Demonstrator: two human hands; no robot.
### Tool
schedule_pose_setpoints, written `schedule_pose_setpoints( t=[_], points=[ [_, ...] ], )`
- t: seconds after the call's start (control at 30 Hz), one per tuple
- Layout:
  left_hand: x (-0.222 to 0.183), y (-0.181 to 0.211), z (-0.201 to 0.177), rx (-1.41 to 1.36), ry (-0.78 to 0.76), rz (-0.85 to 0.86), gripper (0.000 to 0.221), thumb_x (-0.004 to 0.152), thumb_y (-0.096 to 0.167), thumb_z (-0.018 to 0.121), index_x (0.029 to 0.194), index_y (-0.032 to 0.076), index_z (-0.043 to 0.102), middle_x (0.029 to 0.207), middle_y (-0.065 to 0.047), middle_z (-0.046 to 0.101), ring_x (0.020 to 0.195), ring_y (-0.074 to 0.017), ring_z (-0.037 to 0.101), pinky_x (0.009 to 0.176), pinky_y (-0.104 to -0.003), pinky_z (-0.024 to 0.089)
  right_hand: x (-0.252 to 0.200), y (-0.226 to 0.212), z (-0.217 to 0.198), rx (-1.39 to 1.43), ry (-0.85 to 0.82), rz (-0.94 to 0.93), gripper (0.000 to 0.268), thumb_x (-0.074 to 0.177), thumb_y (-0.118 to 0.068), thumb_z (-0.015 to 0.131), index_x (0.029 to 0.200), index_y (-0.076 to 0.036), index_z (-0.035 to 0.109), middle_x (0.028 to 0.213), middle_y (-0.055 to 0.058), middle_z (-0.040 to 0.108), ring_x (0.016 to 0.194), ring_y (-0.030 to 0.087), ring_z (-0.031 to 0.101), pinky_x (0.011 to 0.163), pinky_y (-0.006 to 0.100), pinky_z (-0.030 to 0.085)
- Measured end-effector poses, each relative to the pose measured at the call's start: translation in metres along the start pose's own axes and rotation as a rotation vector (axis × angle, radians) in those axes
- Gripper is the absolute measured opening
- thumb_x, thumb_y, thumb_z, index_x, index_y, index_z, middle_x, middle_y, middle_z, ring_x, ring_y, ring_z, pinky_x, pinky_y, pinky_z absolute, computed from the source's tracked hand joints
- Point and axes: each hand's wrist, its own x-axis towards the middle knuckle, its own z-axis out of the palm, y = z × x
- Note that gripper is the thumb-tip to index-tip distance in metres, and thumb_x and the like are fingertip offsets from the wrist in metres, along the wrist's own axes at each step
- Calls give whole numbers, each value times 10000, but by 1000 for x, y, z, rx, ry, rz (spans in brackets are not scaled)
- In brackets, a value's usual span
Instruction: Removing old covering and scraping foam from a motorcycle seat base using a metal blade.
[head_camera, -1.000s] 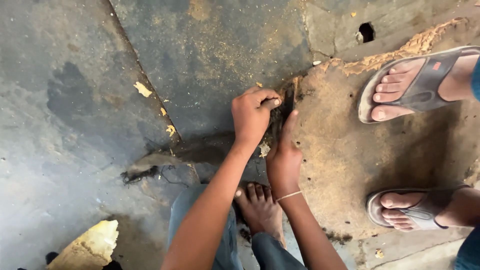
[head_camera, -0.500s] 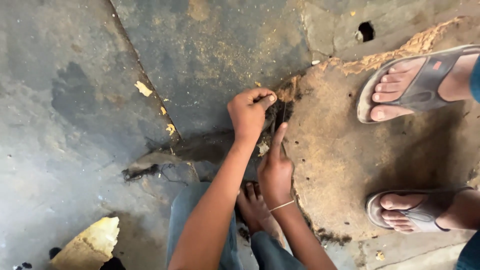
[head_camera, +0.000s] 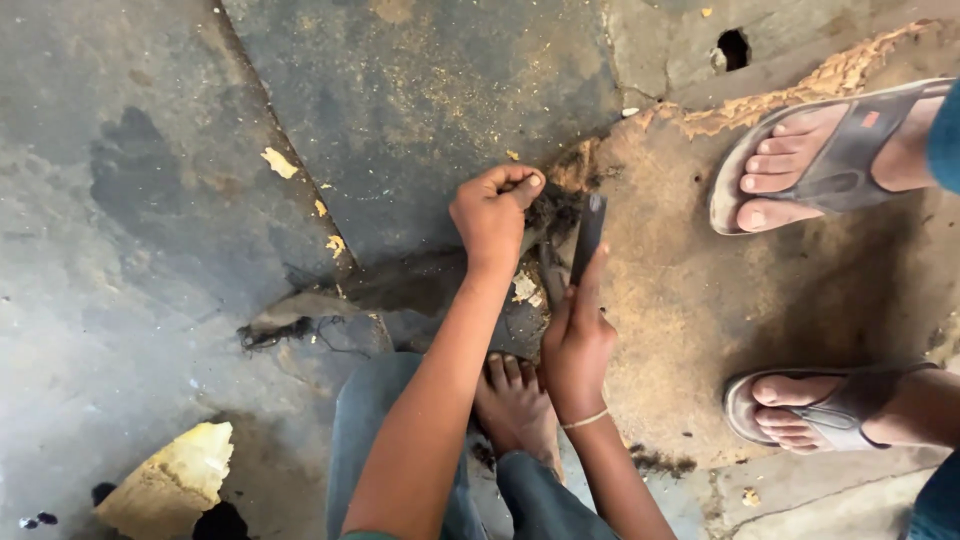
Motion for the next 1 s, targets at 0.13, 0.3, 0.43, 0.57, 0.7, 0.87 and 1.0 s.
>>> schedule_pose_setpoints(
  t=[0.13,0.3,0.43,0.57,0.7,0.87,1.0],
  points=[
    [-4,9,3,58,50,-103,108,792,33,828,898,26,811,663,18,680,615,-45,555,575,-243,463,17,-4,17,-12,-9,-68,845,909,67,559,1654,-67,184,746,197,671,533,322,634,498,435,486],
    [-8,3,3,-38,139,-84,96,805,19,809,901,17,800,709,28,722,646,-37,583,606,-237,487,0,1,27,-98,-83,-95,909,883,84,557,1658,-64,106,683,186,625,495,327,595,464,439,458],
    [-4,7,4,-15,146,-158,92,802,16,823,893,13,806,690,4,697,635,-43,569,596,-240,482,18,-12,30,-149,-119,-49,932,858,73,566,1648,-48,86,707,208,638,501,347,600,460,455,461],
    [-4,-4,7,-156,82,-173,89,820,-14,778,908,-10,796,743,13,736,665,-39,603,623,-224,497,-2,-1,26,-171,-109,-55,939,864,51,571,1654,-51,76,735,228,656,560,383,620,506,481,485],
    [1,-4,4,-240,149,-184,95,805,-32,772,898,-26,790,770,6,754,694,-42,662,668,-206,547,-4,2,26,-186,-127,-77,941,862,49,562,1653,-51,63,769,248,664,575,390,634,515,485,502],
    [-6,3,12,-126,104,-183,104,802,-8,806,906,-17,801,763,-1,756,666,-41,616,636,-218,517,0,-5,13,-236,-118,-74,948,830,70,567,1644,-68,100,913,279,699,561,397,641,470,479,493],
    [2,-2,5,-166,144,-197,118,791,4,805,909,1,808,761,19,746,667,-37,605,623,-232,507,-26,3,11,-325,-259,-12,937,837,49,566,1644,-66,105,841,247,697,523,366,639,471,472,495]
  ],
)
